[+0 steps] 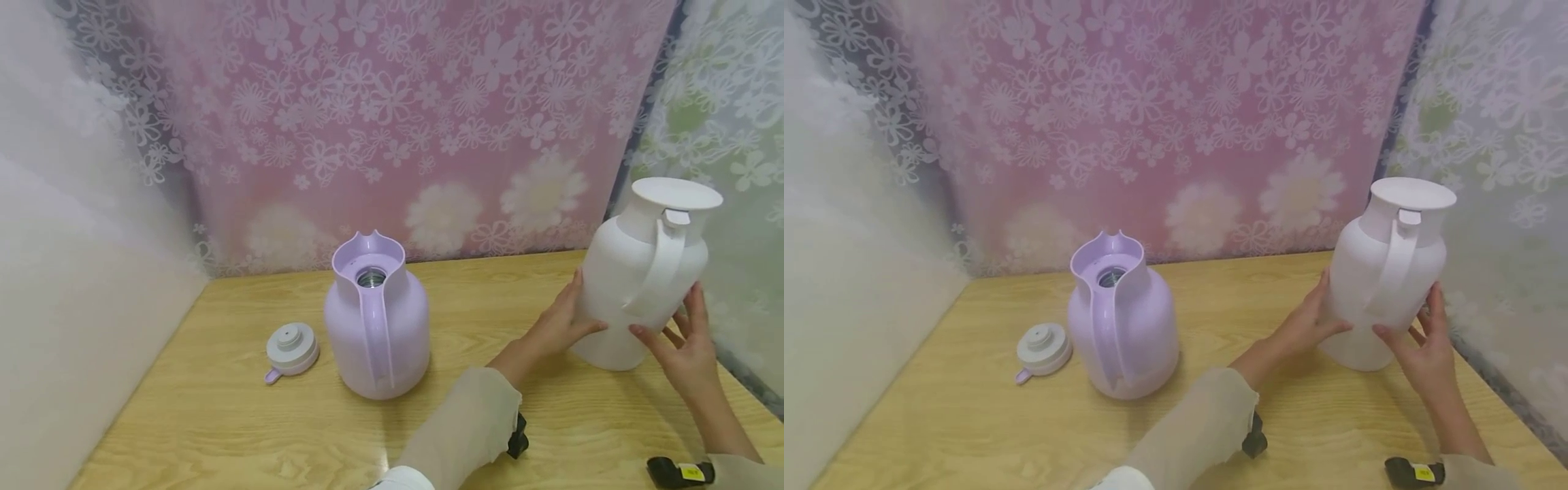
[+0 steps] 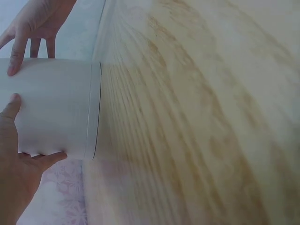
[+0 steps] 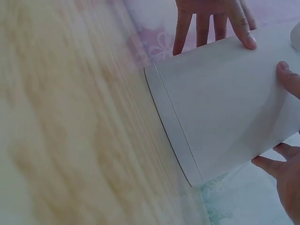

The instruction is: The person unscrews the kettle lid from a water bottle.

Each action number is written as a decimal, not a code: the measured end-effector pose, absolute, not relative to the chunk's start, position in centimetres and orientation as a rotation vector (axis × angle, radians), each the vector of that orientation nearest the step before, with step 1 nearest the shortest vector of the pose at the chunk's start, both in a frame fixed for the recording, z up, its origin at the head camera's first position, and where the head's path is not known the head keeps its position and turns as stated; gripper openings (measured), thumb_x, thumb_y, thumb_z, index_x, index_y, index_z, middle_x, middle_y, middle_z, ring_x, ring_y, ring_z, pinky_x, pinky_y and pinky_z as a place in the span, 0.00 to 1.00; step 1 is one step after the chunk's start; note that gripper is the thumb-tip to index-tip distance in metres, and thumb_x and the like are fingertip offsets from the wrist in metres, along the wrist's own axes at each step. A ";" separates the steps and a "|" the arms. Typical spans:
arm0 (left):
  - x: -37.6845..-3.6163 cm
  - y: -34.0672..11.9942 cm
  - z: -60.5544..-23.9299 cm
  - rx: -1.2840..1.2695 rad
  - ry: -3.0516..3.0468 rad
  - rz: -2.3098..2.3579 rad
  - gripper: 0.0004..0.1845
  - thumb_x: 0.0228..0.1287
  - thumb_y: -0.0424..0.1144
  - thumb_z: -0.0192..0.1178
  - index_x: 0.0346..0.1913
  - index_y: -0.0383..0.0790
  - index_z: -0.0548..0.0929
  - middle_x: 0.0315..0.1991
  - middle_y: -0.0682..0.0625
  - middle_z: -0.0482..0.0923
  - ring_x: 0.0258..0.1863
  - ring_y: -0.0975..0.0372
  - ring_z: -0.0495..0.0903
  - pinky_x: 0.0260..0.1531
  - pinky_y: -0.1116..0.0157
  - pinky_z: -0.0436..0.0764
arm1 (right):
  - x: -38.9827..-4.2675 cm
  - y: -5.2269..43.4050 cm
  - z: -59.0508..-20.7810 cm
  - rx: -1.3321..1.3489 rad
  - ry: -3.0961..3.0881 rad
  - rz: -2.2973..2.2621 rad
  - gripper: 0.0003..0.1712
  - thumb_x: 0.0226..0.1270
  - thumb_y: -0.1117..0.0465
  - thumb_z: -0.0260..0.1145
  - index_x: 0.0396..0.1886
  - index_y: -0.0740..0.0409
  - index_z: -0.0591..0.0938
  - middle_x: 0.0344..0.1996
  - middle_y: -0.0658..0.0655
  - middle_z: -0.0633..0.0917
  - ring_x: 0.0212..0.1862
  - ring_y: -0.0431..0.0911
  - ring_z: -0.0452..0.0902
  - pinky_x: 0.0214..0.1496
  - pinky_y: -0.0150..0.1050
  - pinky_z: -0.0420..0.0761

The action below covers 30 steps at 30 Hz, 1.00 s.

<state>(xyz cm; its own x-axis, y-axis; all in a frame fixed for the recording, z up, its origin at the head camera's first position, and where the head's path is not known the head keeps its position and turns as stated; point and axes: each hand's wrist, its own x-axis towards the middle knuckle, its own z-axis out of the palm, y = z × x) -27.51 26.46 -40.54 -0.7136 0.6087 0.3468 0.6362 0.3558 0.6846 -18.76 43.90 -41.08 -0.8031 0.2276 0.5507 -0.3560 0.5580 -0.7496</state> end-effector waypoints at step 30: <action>-23.9 23.1 -38.8 -0.913 -2.400 -1.306 0.48 0.42 0.57 0.54 0.61 0.58 0.34 0.60 0.58 0.45 0.57 0.66 0.49 0.44 0.65 0.66 | -18.4 41.6 -39.5 0.164 -2.165 1.194 0.56 0.39 0.78 0.63 0.62 0.41 0.43 0.60 0.51 0.51 0.55 0.45 0.57 0.39 0.22 0.68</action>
